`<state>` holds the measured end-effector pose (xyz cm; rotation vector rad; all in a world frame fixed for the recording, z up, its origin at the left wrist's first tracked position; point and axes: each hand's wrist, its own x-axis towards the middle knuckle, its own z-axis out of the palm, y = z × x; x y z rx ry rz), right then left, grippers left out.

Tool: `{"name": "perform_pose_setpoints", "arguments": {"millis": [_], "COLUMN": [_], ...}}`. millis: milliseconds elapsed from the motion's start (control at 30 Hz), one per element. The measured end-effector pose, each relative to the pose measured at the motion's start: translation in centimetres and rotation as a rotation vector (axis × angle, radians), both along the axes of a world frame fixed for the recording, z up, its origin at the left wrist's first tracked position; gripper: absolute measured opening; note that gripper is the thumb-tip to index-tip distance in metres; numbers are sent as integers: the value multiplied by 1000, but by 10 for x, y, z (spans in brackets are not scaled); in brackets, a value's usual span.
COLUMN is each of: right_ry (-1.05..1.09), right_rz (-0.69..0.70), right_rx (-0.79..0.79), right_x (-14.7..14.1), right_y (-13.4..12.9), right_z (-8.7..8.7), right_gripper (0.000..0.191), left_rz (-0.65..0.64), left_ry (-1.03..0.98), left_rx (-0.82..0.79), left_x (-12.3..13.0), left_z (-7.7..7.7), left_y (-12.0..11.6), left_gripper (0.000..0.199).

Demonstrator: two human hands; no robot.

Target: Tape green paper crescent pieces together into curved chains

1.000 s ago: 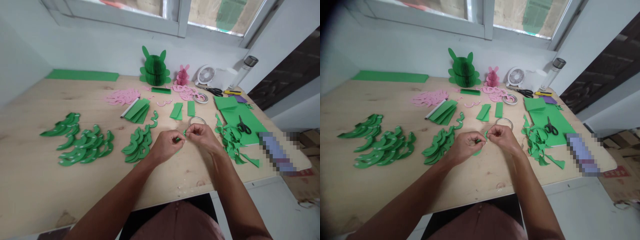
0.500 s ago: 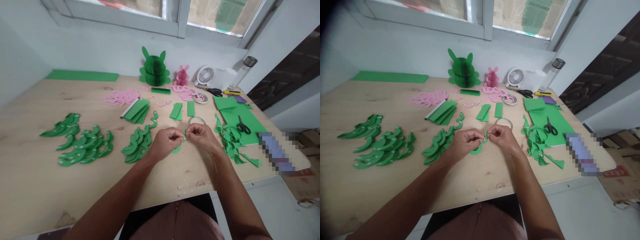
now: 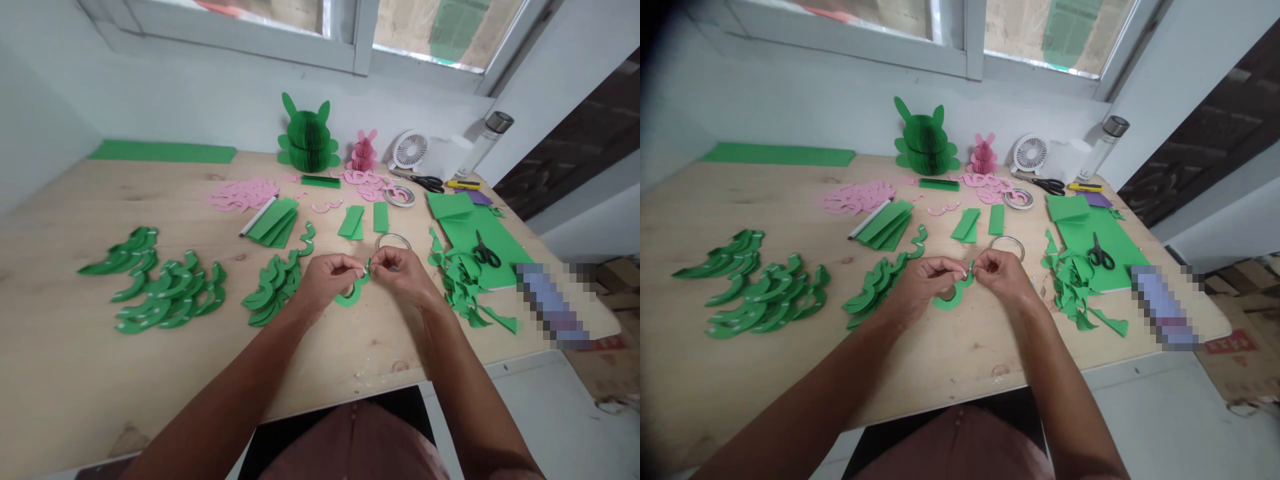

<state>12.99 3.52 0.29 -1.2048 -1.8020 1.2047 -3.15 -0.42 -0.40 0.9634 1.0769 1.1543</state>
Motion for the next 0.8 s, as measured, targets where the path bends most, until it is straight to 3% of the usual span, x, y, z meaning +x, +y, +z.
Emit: {"name": "perform_pose_setpoints", "arguments": {"millis": [800], "right_ry": [-41], "right_rz": [6], "right_rx": [22], "right_x": [-4], "right_y": [-2], "right_z": [-4], "right_gripper": [6], "left_rz": [72], "left_ry": [-86], "left_rx": [-57], "left_x": [2], "left_z": [-6], "left_y": [1], "left_gripper": [19]}}
